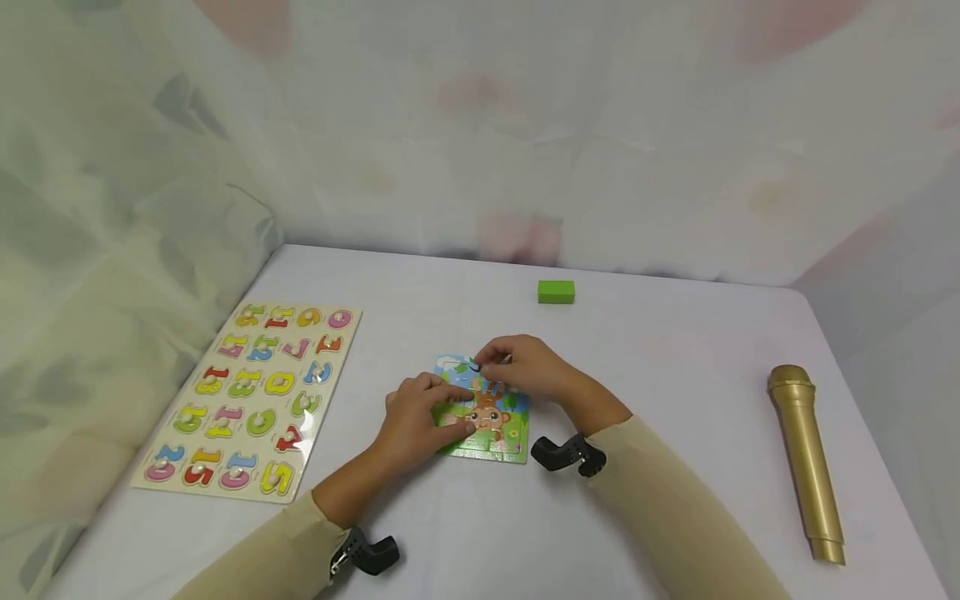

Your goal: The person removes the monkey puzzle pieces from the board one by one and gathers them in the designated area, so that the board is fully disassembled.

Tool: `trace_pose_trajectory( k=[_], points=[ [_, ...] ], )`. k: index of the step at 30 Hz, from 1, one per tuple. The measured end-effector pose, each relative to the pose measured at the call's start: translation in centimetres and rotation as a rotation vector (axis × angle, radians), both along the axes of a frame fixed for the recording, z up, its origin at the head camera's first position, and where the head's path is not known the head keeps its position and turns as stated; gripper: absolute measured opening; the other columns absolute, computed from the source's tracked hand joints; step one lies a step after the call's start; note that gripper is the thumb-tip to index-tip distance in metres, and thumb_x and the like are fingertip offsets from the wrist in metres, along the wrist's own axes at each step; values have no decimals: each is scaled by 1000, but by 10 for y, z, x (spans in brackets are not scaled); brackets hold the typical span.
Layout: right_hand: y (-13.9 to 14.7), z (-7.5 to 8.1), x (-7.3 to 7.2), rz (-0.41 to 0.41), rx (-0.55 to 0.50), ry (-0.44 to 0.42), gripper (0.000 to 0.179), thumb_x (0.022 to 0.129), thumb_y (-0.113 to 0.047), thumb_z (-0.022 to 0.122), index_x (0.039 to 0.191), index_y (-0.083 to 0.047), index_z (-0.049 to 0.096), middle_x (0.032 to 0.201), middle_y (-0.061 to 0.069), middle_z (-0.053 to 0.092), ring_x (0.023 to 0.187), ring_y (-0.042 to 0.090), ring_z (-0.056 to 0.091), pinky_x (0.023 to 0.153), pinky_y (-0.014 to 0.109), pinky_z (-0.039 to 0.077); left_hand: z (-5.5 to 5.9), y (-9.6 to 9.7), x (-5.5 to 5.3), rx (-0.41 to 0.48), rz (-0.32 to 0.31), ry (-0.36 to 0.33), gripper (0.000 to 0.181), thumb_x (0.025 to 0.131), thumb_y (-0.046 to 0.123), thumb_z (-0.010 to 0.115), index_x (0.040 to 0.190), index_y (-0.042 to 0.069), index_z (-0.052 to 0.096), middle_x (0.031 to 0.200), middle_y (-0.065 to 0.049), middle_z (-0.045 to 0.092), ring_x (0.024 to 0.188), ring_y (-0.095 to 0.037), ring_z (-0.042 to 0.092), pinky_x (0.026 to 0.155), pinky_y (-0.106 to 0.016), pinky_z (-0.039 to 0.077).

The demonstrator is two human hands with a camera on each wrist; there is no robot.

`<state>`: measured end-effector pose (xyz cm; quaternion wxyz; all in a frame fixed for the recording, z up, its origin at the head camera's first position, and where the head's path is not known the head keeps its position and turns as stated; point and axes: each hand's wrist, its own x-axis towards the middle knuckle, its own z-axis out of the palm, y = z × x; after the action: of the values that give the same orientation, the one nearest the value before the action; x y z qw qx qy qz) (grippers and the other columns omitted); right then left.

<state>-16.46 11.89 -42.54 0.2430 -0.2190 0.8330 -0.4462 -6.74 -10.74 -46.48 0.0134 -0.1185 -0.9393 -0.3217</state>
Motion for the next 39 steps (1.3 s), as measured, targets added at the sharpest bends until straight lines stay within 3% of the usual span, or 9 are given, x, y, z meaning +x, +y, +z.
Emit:
trace_pose_trajectory(
  k=[10,18,27,35,39],
  points=[
    [-14,0,-8,22,5,-35,23,103,-13,69,124,-9,75,111,4,70,86,22,69,71,36,61,-3,2,0,3,-11,7,42,84,39,92,122,26,81,111,2,61,100,-21,51,83,-47,34],
    [-20,0,-13,70,87,-28,22,98,-13,73,119,-14,78,111,4,69,75,22,71,69,35,60,-2,4,0,14,-14,13,42,83,39,92,122,26,81,110,2,61,100,-21,51,84,-47,34],
    [-24,5,-21,184,228,55,29,94,-2,70,117,-17,79,116,4,61,100,21,58,83,33,53,-1,3,0,9,-10,13,42,83,39,92,122,26,81,111,2,61,101,-21,51,84,-47,34],
    [-26,5,-23,182,192,-20,37,94,6,59,118,-14,78,130,9,58,90,22,64,72,32,58,1,2,1,10,3,11,41,83,38,92,121,25,81,110,1,61,100,-21,52,83,-47,33],
    [-26,6,-24,186,188,15,36,94,5,59,115,-16,79,126,7,64,93,20,63,72,31,57,1,1,1,3,6,5,41,84,38,92,121,26,81,110,1,61,101,-22,51,83,-47,33]
  ],
)
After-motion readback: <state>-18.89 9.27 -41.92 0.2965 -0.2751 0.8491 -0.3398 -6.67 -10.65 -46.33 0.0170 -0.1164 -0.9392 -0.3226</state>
